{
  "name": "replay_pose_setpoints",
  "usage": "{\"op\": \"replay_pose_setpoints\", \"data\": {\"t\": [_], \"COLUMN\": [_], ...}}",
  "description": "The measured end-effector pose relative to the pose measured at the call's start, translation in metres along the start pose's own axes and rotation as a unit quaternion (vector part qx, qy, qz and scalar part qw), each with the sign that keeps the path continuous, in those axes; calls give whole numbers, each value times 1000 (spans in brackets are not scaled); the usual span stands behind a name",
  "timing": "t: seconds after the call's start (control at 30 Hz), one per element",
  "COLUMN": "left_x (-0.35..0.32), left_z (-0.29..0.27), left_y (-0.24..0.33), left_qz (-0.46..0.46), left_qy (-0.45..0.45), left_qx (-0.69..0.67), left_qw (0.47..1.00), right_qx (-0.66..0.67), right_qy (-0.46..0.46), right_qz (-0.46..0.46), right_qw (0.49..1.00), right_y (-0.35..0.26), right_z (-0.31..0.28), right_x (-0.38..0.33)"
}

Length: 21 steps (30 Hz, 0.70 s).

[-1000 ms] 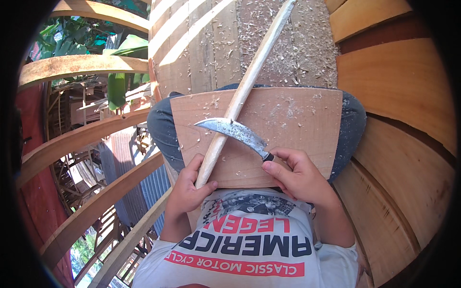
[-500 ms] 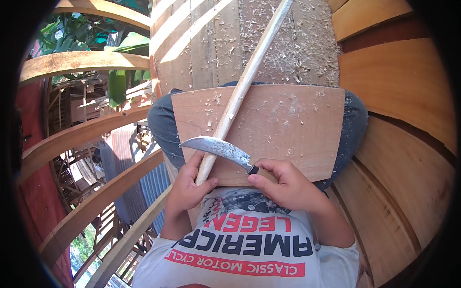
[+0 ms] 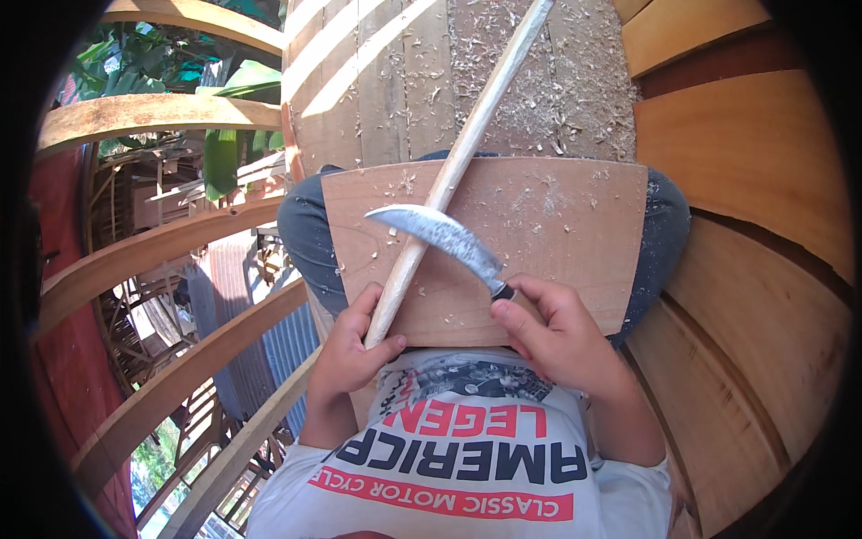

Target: The person sits cross-legged on a wooden platform and uses a curved knife to shave and shape a long wooden stick. They repeatedly scrape the surface, creating wood shavings, and occasionally rotate the stick to work on different sides.

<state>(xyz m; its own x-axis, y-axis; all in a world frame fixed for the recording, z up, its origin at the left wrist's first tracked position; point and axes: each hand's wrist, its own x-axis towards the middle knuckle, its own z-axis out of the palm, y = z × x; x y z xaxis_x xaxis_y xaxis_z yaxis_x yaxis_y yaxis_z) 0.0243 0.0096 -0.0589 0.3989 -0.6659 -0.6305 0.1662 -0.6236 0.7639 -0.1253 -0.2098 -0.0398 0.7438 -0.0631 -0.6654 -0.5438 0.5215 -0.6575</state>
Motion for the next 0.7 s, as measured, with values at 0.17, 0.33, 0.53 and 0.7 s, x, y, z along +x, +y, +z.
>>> {"op": "replay_pose_setpoints", "data": {"t": [0.17,0.33,0.53,0.7], "left_x": [-2,2,1,3], "left_z": [-1,-1,-2,0], "left_y": [6,5,5,8], "left_qz": [-35,32,27,23], "left_qy": [-10,-9,-16,-16], "left_qx": [-7,7,29,7], "left_qw": [999,999,999,1000], "right_qx": [94,-89,7,-24], "right_qy": [42,-55,17,-19], "right_qz": [22,-49,52,39], "right_qw": [994,993,998,999], "right_y": [4,24,10,10], "right_z": [-11,14,11,12], "right_x": [3,-1,-3,-3]}}
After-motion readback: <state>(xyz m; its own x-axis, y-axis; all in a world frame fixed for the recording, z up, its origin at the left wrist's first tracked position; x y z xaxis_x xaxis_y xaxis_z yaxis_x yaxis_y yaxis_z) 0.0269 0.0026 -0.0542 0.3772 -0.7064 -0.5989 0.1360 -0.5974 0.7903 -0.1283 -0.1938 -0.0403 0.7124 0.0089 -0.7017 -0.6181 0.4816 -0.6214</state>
